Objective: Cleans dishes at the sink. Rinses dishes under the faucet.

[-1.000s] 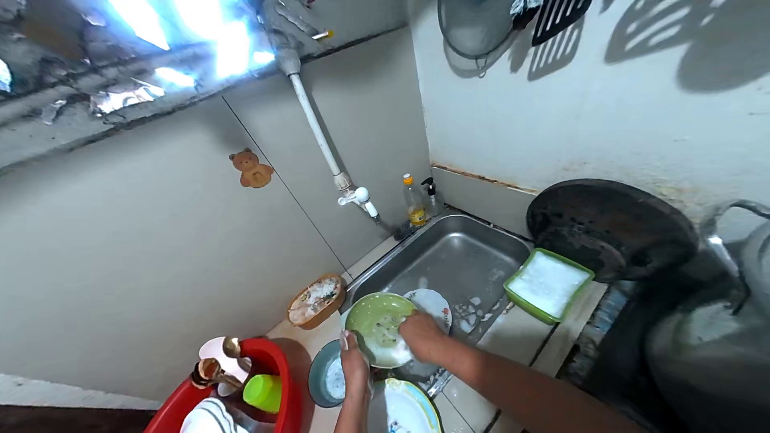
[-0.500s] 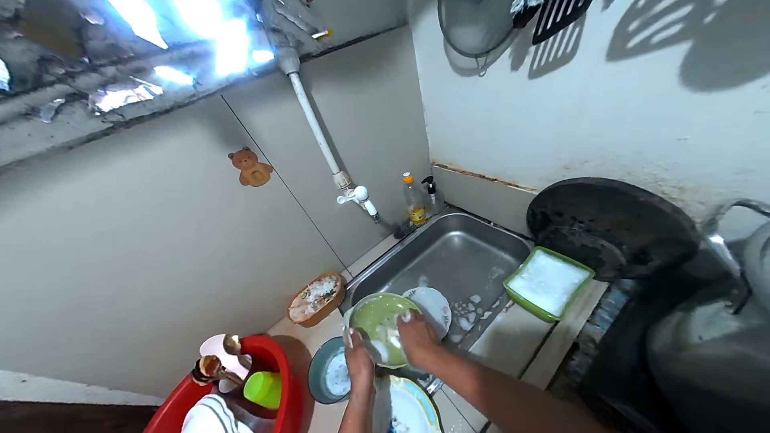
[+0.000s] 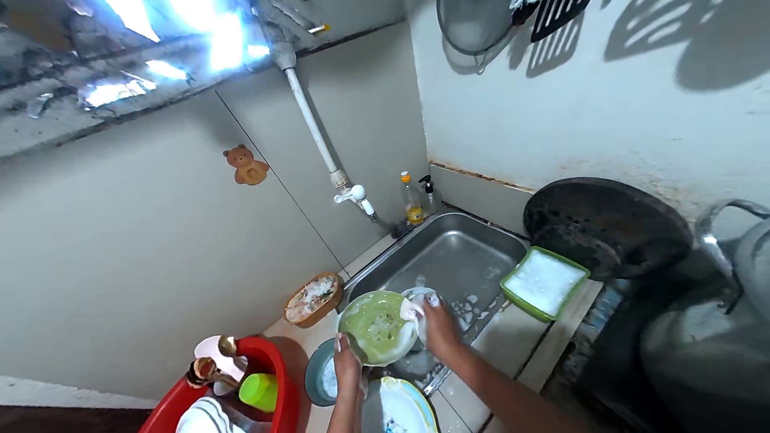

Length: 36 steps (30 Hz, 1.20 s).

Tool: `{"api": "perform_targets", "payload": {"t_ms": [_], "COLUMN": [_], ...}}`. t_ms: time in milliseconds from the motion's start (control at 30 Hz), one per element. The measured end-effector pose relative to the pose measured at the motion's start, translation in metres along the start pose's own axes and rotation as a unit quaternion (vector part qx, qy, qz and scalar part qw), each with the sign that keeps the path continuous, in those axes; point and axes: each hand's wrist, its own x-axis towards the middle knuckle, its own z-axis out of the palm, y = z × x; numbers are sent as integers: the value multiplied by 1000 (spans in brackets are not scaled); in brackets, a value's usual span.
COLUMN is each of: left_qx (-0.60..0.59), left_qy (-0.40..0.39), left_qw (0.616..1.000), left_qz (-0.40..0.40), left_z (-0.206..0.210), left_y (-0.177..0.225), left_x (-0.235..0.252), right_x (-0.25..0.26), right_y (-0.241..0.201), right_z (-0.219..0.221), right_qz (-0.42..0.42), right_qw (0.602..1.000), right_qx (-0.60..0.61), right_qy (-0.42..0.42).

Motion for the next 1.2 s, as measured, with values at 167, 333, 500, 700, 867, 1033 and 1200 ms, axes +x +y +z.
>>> {"api": "perform_targets", "payload": {"t_ms": [167,333,500,700,867,1033,1200], "left_qx": [-8,69,94,130,105,75,60], "left_qy": [39,-57,-117,-125,-90,-67,-6], "left_qw": [999,996,989,979,982,989,991], "left_qz": [9,24,6,96,125,108,119], "left_z": [0,1,16,-4,3,0,-20], "left_y": [-4,-7,-4,-14,-11,-22,0], "left_x": [5,-26,-43,-30,-35,-11,-2], "right_x": [-32,32,37,19,31,-10,-14], "right_y": [-10,-8,-50,-60,-50,-77,-40], "right_z": [8,-13,14,14,29,36,-2], "right_qz": [-48,-14,-150,-244,3,-102,-188], "right_qw": [998,990,980,953,996,973,937], "right_qx": [3,-135,-98,-62,-83,-38,-176], "right_qy": [-32,-38,-82,-168,-26,-203,-236]}}
